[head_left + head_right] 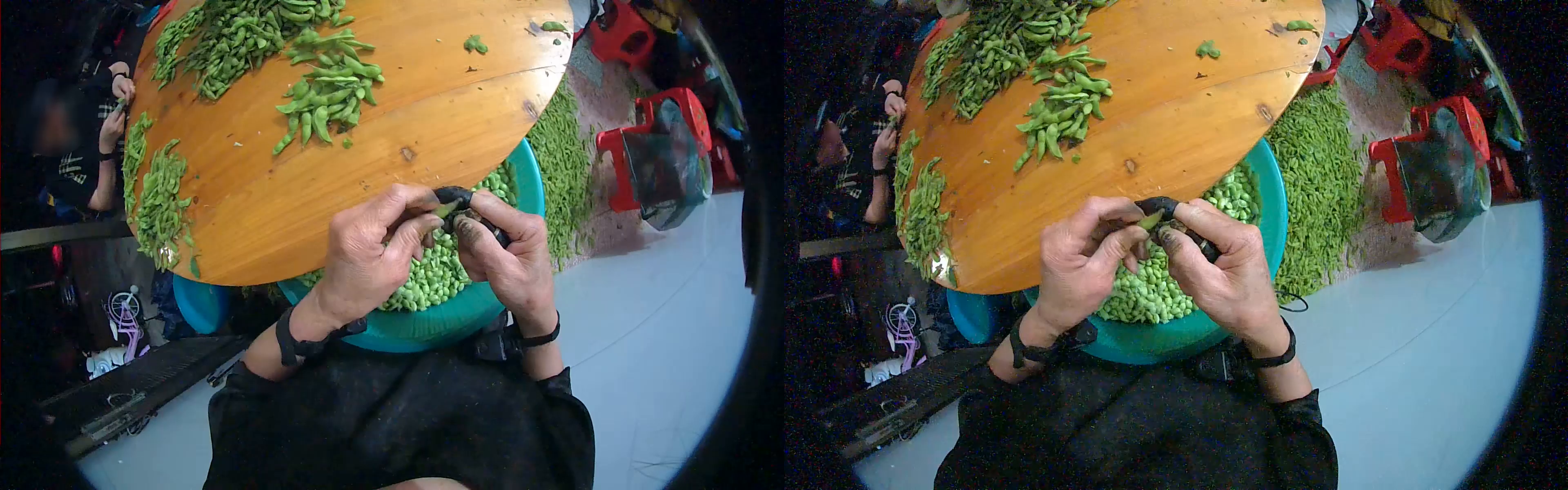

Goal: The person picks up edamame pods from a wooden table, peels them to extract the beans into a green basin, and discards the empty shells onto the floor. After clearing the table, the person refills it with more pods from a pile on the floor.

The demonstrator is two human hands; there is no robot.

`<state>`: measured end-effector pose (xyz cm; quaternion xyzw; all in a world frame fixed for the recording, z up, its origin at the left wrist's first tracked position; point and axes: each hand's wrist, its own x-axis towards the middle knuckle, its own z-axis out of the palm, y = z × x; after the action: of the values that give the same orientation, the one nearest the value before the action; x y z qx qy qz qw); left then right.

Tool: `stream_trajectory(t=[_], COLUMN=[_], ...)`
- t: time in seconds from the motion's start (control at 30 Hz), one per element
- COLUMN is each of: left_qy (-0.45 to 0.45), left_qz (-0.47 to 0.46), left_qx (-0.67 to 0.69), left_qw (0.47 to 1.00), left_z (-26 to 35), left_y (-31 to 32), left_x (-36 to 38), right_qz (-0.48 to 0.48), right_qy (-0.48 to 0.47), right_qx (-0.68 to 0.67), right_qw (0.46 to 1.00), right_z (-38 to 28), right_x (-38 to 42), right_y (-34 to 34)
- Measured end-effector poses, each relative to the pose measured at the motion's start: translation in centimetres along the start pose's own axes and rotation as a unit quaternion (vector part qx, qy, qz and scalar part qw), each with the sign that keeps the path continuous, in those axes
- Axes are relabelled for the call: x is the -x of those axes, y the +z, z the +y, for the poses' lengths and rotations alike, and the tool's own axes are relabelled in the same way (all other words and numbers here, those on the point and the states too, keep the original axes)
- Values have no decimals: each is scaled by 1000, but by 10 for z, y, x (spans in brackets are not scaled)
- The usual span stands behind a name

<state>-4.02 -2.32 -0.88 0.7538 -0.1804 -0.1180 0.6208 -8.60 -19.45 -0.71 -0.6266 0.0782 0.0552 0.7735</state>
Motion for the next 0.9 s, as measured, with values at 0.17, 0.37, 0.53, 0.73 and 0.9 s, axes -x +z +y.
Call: stream_trajectory(t=[0.17,0.37,0.53,0.73,0.9], left_qy=[40,-120,-193,-68,43], left_qz=[13,-26,-121,-57,-43], left_qx=[-29,192,547,169,-119], left_qw=[999,974,805,982,991], left_z=[-6,2,-16,-2,-5], left_y=[2,-12,-15,-6,-9], left_x=[-3,-7,-3,5,9], right_qz=[-5,-42,-112,-54,-38], right_qy=[14,-22,49,-27,-100], right_qx=[-39,18,-117,117,197], right_qw=[999,999,986,991,974], right_z=[2,0,-3,-7,3], right_x=[0,-5,-8,-3,4], right_y=[-3,-6,-6,-3,-3])
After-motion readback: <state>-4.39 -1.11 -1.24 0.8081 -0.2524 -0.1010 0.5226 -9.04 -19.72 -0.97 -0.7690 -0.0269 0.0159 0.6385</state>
